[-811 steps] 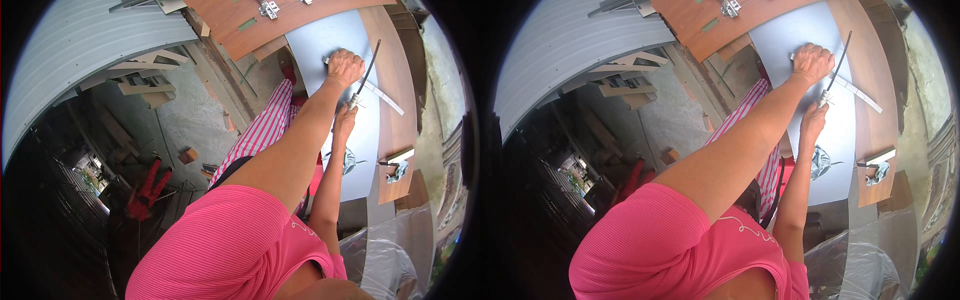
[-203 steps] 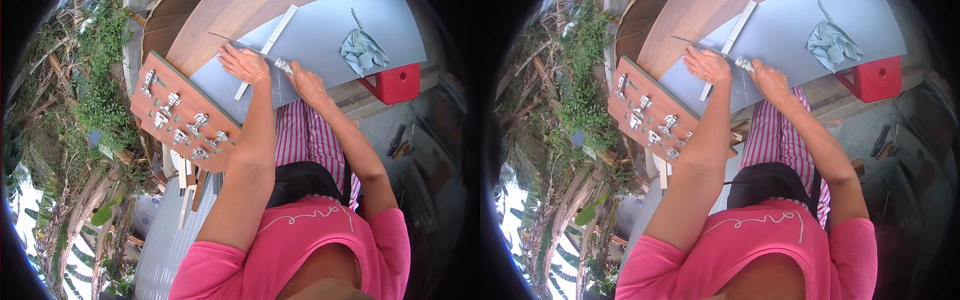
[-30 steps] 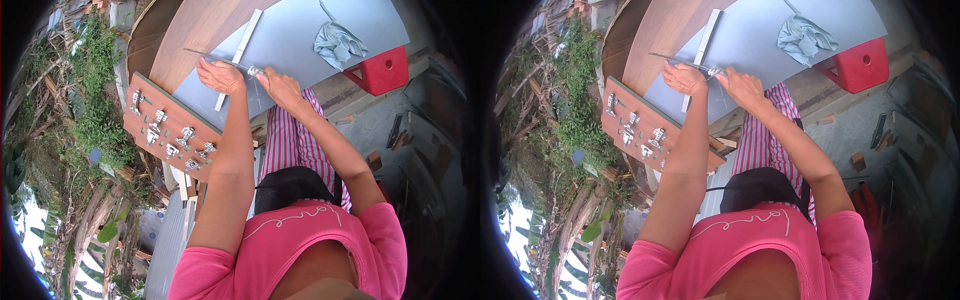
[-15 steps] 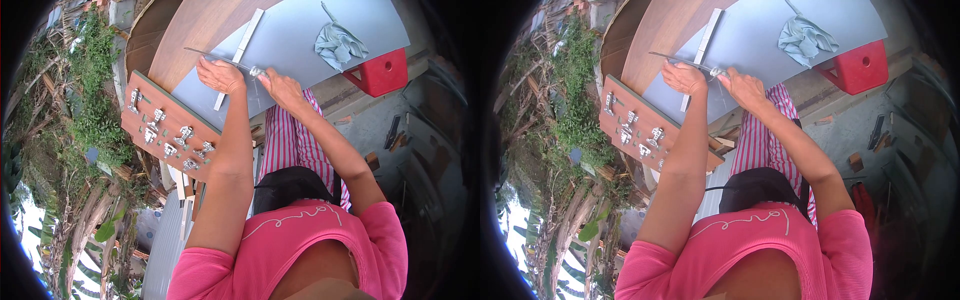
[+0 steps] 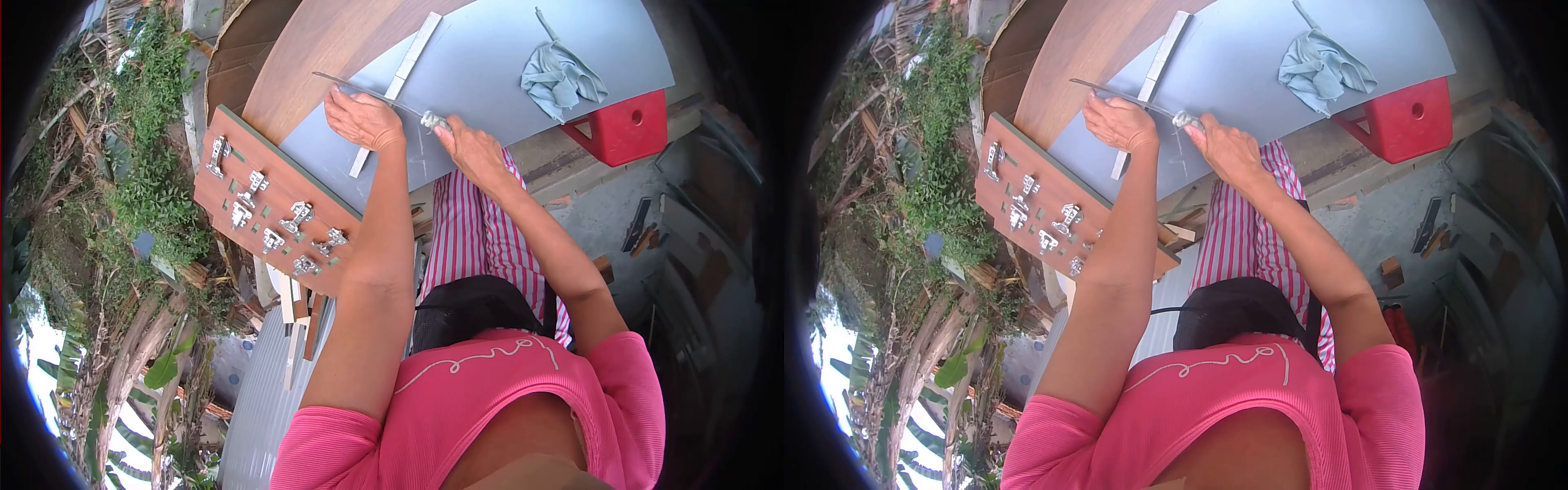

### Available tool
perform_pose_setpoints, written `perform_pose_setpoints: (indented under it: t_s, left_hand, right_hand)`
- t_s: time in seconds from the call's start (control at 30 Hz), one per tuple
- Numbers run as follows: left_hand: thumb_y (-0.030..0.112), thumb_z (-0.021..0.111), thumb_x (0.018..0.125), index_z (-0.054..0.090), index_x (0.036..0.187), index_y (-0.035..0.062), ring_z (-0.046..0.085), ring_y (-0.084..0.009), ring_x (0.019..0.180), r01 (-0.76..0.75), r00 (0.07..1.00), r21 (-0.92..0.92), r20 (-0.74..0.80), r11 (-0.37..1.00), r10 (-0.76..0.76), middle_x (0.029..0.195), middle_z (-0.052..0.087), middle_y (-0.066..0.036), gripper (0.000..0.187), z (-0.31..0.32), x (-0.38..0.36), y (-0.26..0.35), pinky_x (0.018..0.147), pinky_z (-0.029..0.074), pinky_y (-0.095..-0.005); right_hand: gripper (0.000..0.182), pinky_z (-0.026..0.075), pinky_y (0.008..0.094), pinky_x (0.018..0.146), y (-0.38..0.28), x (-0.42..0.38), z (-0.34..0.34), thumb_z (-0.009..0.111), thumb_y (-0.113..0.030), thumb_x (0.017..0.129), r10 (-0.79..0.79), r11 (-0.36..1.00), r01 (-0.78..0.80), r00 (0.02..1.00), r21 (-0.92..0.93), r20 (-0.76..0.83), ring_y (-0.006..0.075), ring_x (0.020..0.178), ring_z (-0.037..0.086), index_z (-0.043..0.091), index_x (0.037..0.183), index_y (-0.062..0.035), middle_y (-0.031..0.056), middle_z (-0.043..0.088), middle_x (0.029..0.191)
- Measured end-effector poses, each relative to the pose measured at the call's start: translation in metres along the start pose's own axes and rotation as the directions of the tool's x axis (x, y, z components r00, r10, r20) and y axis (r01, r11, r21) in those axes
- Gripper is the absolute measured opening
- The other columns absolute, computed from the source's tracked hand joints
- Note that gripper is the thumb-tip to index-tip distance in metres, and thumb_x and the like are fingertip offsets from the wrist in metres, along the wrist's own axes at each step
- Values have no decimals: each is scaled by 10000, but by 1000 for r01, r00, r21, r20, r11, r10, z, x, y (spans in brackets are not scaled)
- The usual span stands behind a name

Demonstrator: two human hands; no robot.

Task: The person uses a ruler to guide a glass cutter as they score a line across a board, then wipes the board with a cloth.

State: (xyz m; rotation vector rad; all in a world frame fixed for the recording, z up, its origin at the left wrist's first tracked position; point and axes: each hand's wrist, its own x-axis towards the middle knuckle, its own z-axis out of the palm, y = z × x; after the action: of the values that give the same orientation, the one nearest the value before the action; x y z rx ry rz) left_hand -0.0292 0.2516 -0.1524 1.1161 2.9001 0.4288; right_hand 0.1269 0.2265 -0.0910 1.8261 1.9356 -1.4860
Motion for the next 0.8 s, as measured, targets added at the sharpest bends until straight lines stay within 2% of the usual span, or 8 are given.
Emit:
perform_pose_setpoints:
  t_s: [0.13,0.27,0.33,0.47,0.57,0.63,0.8]
  left_hand:
    - [119,435,840,490,1202,20,417,-309,1150,-2,1000,-7,-23,1000,2,1220,460,-146,380,0,0,1,995,326,-414]
    - [115,441,836,490,1204,21,410,-309,1157,6,1000,3,-9,1000,-6,1226,458,-144,383,2,0,0,1000,322,-414]
    - [119,426,835,503,1188,38,465,-328,1066,-39,996,34,-85,999,42,1180,490,-153,371,2,1,-1,929,369,-419]
    - [114,427,833,502,1189,32,459,-328,1080,-31,998,20,-56,999,32,1187,487,-156,373,1,1,-1,939,363,-418]
    - [109,426,832,501,1189,28,455,-330,1094,-49,995,8,-92,999,50,1190,487,-158,373,2,2,-1,946,359,-418]
    - [110,453,833,487,1196,29,404,-318,1151,-32,998,-22,-49,999,31,1234,443,-154,374,1,2,-2,991,321,-419]
    - [109,438,839,491,1193,27,419,-325,1141,-18,999,-25,-38,1000,17,1220,460,-158,367,-2,1,1,983,334,-420]
  right_hand:
    - [475,469,527,633,11,-16,-7,367,-467,944,27,999,-27,999,-24,17,456,717,599,513,982,-16,261,614,715]
    - [473,467,531,629,-8,6,-2,368,-469,943,8,1000,-8,1000,-10,-4,459,715,599,512,980,-20,259,614,711]
    - [474,466,535,629,-18,17,4,367,-471,943,-48,999,48,998,-11,-48,462,712,597,513,979,-21,262,612,709]
    - [470,465,537,626,-5,1,2,368,-470,943,-3,1000,3,1000,-9,-13,463,710,597,511,982,-25,256,614,712]
    - [464,462,542,622,12,-16,1,365,-471,944,6,999,-6,1000,-42,-15,463,714,598,507,985,-31,248,619,719]
    - [462,464,538,611,12,-20,1,363,-473,945,57,997,-57,998,-60,-1,459,705,599,504,986,-35,242,621,718]
    - [460,465,535,615,-9,10,8,352,-473,948,-10,998,8,999,-58,-34,457,710,598,502,986,-39,246,616,712]
